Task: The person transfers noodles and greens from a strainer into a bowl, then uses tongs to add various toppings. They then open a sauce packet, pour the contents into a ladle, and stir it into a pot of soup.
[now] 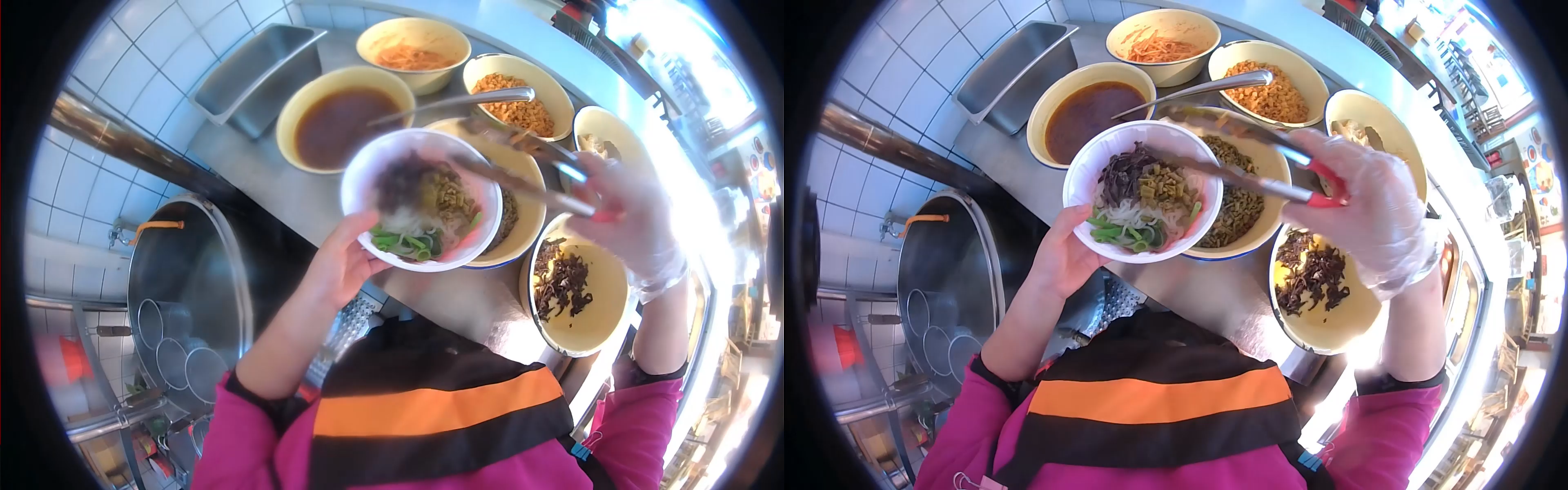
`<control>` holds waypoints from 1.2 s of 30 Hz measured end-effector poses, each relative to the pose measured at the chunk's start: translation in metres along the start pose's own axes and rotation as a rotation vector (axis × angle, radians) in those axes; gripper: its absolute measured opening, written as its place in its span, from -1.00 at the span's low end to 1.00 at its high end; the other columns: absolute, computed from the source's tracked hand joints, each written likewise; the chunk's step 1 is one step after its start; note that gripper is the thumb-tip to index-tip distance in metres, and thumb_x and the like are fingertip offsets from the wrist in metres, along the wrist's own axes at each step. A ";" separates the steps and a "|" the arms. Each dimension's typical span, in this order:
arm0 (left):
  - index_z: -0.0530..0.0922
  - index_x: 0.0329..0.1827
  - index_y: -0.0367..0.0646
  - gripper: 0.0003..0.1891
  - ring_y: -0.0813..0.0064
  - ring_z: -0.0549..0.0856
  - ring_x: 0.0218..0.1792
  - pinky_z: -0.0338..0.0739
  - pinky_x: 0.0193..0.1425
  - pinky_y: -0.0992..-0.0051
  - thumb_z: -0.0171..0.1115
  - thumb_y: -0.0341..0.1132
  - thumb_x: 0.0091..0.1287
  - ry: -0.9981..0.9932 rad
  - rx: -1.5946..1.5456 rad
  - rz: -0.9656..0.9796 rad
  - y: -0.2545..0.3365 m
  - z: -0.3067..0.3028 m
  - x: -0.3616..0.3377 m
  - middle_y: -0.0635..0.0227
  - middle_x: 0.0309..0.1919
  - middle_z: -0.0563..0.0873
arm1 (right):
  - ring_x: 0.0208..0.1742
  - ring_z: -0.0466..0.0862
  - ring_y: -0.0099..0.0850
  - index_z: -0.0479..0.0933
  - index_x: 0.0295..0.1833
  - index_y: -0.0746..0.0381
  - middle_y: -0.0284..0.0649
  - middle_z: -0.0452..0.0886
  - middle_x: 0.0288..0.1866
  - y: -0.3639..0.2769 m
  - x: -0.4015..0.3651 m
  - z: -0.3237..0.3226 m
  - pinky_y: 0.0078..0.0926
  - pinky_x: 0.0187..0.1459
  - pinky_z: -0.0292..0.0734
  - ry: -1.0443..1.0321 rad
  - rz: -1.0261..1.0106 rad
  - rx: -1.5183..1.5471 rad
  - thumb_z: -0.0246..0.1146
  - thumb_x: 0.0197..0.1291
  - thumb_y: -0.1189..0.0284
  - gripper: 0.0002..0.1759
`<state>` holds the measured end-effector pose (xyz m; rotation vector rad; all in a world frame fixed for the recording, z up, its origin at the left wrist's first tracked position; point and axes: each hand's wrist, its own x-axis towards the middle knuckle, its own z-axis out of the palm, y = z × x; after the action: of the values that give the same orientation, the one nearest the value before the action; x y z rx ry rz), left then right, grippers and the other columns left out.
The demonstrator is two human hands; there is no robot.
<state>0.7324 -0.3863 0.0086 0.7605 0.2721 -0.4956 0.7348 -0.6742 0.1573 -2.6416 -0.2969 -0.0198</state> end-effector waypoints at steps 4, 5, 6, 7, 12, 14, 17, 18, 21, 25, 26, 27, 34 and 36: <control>0.37 0.05 -0.25 -0.61 0.34 0.55 -0.02 0.42 0.10 0.31 0.10 -0.23 0.23 0.055 0.006 0.013 -0.003 -0.004 0.003 0.21 -0.06 0.56 | -0.16 0.59 -0.55 0.46 0.04 0.37 -0.18 0.62 -0.24 0.019 0.007 -0.023 -0.67 -0.08 0.45 0.237 0.175 0.189 0.38 -0.19 0.48 -0.43; 0.36 0.07 -0.26 -0.61 0.34 0.55 -0.02 0.42 0.11 0.30 0.10 -0.25 0.23 0.091 0.030 0.024 -0.003 -0.004 0.005 0.21 -0.05 0.56 | -0.16 0.59 -0.55 0.46 0.04 0.37 -0.18 0.62 -0.24 0.032 0.014 -0.029 -0.67 -0.08 0.45 0.270 0.163 0.167 0.38 -0.19 0.48 -0.43; 0.30 0.14 -0.28 -0.54 0.30 0.50 0.05 0.35 0.18 0.28 0.09 -0.25 0.22 0.069 0.056 0.026 -0.004 -0.007 0.008 0.19 0.02 0.51 | -0.16 0.60 -0.50 0.46 0.05 0.35 -0.15 0.62 -0.21 0.056 0.022 -0.032 -0.63 -0.07 0.45 0.297 0.173 0.108 0.37 -0.18 0.44 -0.43; 0.24 0.21 -0.30 -0.48 0.27 0.45 0.13 0.29 0.25 0.26 0.07 -0.26 0.21 0.052 0.085 0.023 -0.004 -0.011 0.008 0.16 0.10 0.47 | -0.17 0.60 -0.46 0.46 0.06 0.33 -0.12 0.62 -0.18 0.076 0.033 -0.034 -0.59 -0.05 0.45 0.319 0.188 0.053 0.36 -0.16 0.41 -0.43; 0.23 0.22 -0.29 -0.46 0.24 0.47 0.11 0.30 0.23 0.25 0.07 -0.26 0.18 0.047 0.098 -0.002 -0.005 -0.021 0.006 0.15 0.09 0.48 | -0.11 0.60 -0.21 0.48 -0.01 0.24 -0.11 0.59 -0.13 0.118 0.105 -0.016 -0.40 0.01 0.45 0.031 0.366 -0.419 0.28 -0.08 0.22 -0.50; 0.23 0.22 -0.29 -0.45 0.23 0.47 0.11 0.30 0.23 0.25 0.07 -0.27 0.17 0.084 0.091 0.007 -0.007 -0.026 0.005 0.15 0.09 0.47 | -0.04 0.58 -0.22 0.49 -0.03 0.22 -0.11 0.58 -0.09 0.118 0.135 0.005 -0.36 0.02 0.46 -0.034 0.440 -0.524 0.27 -0.09 0.20 -0.51; 0.22 0.22 -0.29 -0.42 0.21 0.47 0.11 0.29 0.24 0.24 0.09 -0.25 0.14 0.096 0.077 0.036 -0.012 -0.035 0.004 0.13 0.10 0.47 | 0.01 0.56 -0.24 0.53 -0.06 0.21 -0.11 0.57 -0.04 0.125 0.182 0.031 -0.33 0.01 0.48 -0.183 0.555 -0.518 0.29 -0.11 0.17 -0.51; 0.22 0.23 -0.30 -0.41 0.20 0.46 0.11 0.29 0.24 0.24 0.10 -0.25 0.13 0.078 0.072 0.043 -0.011 -0.034 0.003 0.12 0.10 0.46 | 0.00 0.57 -0.23 0.54 -0.08 0.22 -0.09 0.57 -0.04 0.140 0.200 0.041 -0.33 -0.01 0.50 -0.204 0.555 -0.471 0.30 -0.13 0.17 -0.52; 0.21 0.24 -0.30 -0.36 0.18 0.45 0.12 0.28 0.24 0.24 0.13 -0.23 0.09 0.053 0.054 0.054 -0.010 -0.033 0.004 0.10 0.12 0.45 | -0.04 0.60 -0.22 0.56 -0.10 0.23 -0.08 0.58 -0.07 0.133 0.226 0.052 -0.33 -0.04 0.52 -0.188 0.549 -0.465 0.33 -0.15 0.22 -0.54; 0.21 0.23 -0.31 -0.34 0.18 0.46 0.11 0.29 0.24 0.25 0.16 -0.20 0.07 0.086 0.035 0.072 -0.006 -0.022 0.003 0.09 0.12 0.45 | -0.03 0.59 -0.22 0.57 -0.10 0.23 -0.09 0.58 -0.05 0.133 0.246 0.064 -0.32 -0.05 0.51 -0.326 0.514 -0.507 0.33 -0.12 0.26 -0.58; 0.20 0.23 -0.33 -0.34 0.22 0.49 0.07 0.35 0.18 0.28 0.17 -0.24 0.08 0.084 0.030 0.066 -0.005 -0.022 0.003 0.11 0.08 0.47 | -0.02 0.59 -0.22 0.57 -0.10 0.24 -0.09 0.57 -0.04 0.134 0.246 0.065 -0.32 -0.05 0.51 -0.339 0.494 -0.513 0.33 -0.11 0.27 -0.58; 0.19 0.23 -0.36 -0.35 0.26 0.52 0.03 0.40 0.13 0.31 0.18 -0.28 0.08 0.078 0.026 0.060 -0.005 -0.022 0.003 0.12 0.04 0.49 | -0.01 0.59 -0.22 0.57 -0.10 0.25 -0.10 0.57 -0.02 0.134 0.245 0.066 -0.32 -0.06 0.51 -0.349 0.476 -0.518 0.33 -0.10 0.28 -0.59; 0.19 0.25 -0.29 -0.31 0.19 0.44 0.13 0.28 0.25 0.25 0.18 -0.19 0.06 0.061 0.068 0.015 -0.002 -0.023 0.004 0.10 0.12 0.44 | -0.03 0.60 -0.22 0.57 -0.10 0.21 -0.12 0.59 -0.05 0.144 0.245 0.086 -0.38 -0.08 0.53 -0.295 0.441 -0.624 0.18 0.03 0.48 -0.73; 0.19 0.25 -0.29 -0.32 0.18 0.44 0.13 0.27 0.25 0.25 0.17 -0.19 0.06 0.074 0.093 0.019 -0.002 -0.021 0.002 0.10 0.12 0.43 | -0.03 0.60 -0.21 0.57 -0.10 0.22 -0.12 0.59 -0.06 0.143 0.241 0.085 -0.36 -0.09 0.53 -0.278 0.414 -0.651 0.18 0.04 0.47 -0.74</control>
<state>0.7319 -0.3737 -0.0084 0.8720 0.3122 -0.4646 0.9972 -0.7081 0.0323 -3.3006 0.2165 0.4612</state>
